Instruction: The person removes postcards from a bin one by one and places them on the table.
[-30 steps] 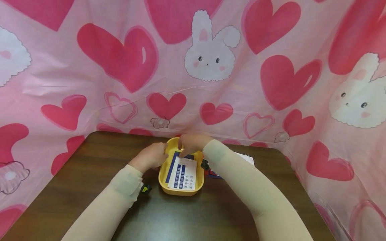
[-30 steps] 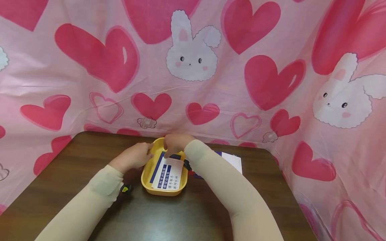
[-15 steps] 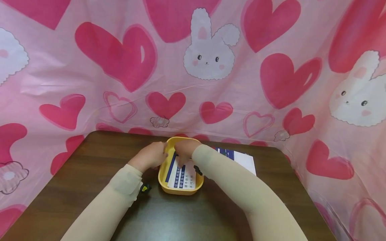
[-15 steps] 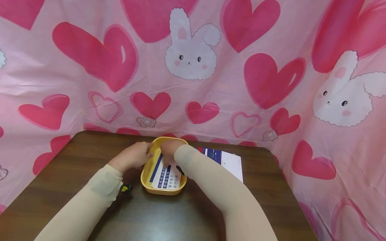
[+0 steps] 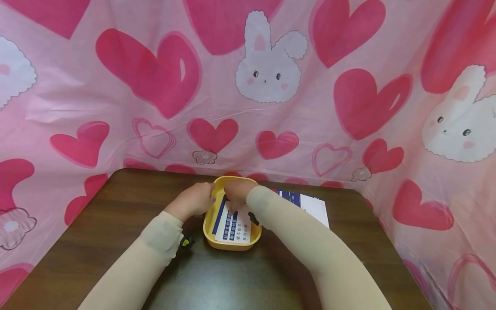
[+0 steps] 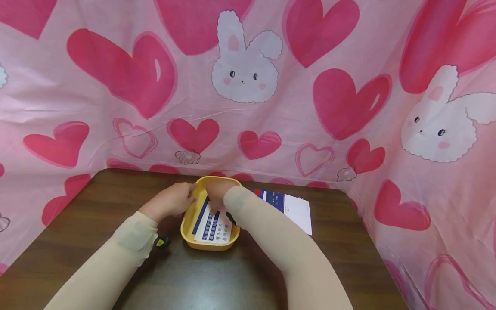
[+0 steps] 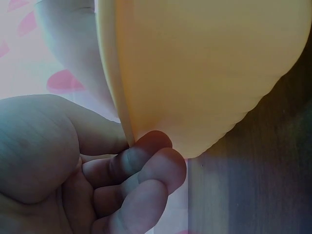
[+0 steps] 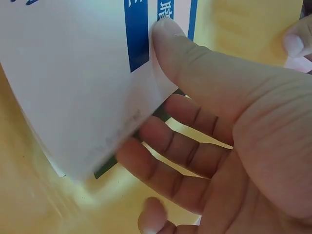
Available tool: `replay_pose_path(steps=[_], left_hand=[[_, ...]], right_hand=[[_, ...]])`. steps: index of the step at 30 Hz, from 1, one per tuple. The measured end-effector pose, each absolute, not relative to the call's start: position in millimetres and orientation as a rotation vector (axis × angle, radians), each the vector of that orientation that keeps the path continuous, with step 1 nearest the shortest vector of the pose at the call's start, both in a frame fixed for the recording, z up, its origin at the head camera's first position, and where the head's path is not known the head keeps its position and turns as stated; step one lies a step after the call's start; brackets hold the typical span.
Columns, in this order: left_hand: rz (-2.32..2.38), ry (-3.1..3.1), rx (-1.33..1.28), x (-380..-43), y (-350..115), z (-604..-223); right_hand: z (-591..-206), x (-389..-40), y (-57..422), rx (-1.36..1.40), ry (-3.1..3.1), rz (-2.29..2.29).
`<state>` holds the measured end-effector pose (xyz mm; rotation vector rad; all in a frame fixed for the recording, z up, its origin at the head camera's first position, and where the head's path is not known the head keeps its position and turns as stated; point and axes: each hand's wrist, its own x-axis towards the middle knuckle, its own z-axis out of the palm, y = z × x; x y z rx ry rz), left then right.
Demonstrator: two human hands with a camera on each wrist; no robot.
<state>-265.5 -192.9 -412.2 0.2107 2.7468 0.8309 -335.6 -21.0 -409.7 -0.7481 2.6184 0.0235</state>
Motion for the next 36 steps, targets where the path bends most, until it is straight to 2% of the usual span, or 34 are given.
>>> replay_pose_path(steps=[11, 22, 30, 36], left_hand=[[0.846, 2.735, 0.18, -266.9, -193.9, -412.9], [0.818, 2.736, 0.173, -269.2, -192.5, -412.7], [0.828, 2.758, 0.151, -267.7, -190.8, -412.8], [0.841, 2.753, 0.15, -264.3, -190.8, -411.3]], right_hand=[[-392.5, -340.9, -12.0, -0.924, 2.611, -0.088], [-378.4, -347.7, 20.5, -1.049, 2.615, -0.602], [-369.6, -339.5, 68.3, -0.834, 2.658, -1.078], [-362.6, -337.2, 113.6, -0.753, 2.686, -1.243]])
